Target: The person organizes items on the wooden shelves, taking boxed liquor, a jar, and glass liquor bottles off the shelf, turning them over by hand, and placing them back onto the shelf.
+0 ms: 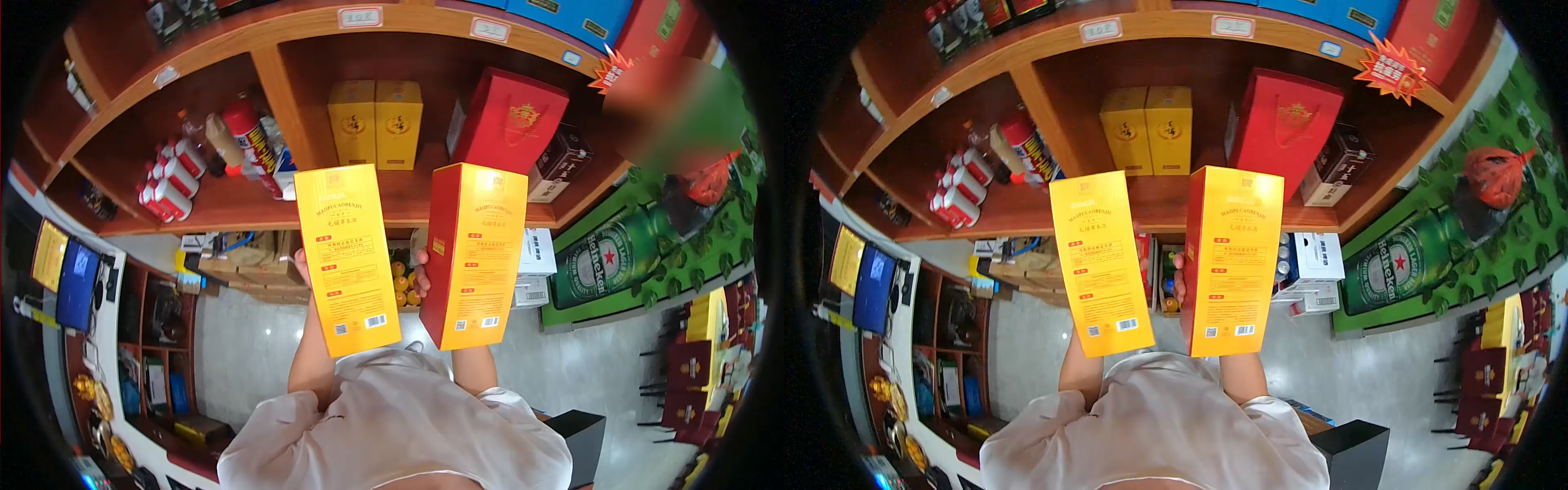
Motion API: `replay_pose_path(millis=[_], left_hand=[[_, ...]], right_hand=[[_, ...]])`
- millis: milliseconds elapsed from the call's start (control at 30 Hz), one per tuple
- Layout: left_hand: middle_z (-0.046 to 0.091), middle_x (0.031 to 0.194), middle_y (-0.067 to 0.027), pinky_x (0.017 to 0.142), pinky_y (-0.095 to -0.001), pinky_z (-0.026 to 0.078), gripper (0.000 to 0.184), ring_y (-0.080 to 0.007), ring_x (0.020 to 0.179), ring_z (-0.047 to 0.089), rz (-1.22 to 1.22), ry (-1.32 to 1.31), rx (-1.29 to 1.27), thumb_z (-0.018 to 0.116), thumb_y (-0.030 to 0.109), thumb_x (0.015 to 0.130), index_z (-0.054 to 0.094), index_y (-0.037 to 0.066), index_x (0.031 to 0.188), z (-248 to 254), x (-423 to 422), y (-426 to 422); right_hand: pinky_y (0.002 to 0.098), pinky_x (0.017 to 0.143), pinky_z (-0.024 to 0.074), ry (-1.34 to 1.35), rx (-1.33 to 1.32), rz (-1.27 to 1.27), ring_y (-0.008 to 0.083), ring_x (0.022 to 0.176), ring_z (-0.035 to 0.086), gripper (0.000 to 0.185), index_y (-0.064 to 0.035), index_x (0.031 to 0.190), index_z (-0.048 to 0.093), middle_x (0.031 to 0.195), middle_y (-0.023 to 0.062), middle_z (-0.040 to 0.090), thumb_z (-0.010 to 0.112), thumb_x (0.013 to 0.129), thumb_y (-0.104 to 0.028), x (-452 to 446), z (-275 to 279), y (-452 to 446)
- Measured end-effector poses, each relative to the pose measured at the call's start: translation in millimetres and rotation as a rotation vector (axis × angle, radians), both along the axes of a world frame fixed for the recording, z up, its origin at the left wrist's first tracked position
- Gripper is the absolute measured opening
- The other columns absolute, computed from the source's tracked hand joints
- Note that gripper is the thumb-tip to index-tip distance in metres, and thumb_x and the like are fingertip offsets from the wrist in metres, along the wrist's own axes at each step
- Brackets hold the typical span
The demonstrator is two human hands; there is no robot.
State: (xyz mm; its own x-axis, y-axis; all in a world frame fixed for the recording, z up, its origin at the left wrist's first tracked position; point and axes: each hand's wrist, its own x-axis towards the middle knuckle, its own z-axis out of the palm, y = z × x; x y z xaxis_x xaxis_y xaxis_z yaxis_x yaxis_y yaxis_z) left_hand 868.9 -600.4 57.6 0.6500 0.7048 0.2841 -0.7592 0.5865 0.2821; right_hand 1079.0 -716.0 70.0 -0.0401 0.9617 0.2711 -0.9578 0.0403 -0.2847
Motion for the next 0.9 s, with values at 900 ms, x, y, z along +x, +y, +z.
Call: replay_pose_path(millis=[900], left_hand=[[0.053,0.137,-0.0293,0.099,-0.0629,0.049,0.1,-0.0486,0.113,0.061,-0.202,0.038,-0.167,0.051,0.074,0.085,0.038,0.001,0.152,-61,-72,-76]], right_hand=[[0.0386,0.072,0.0462,0.108,-0.271,0.2,0.0249,0.083,0.056,0.069,-0.0121,0.131,0.059,0.111,0.008,0.065,0.048,0.093,-0.069,-105,-84,-60]])
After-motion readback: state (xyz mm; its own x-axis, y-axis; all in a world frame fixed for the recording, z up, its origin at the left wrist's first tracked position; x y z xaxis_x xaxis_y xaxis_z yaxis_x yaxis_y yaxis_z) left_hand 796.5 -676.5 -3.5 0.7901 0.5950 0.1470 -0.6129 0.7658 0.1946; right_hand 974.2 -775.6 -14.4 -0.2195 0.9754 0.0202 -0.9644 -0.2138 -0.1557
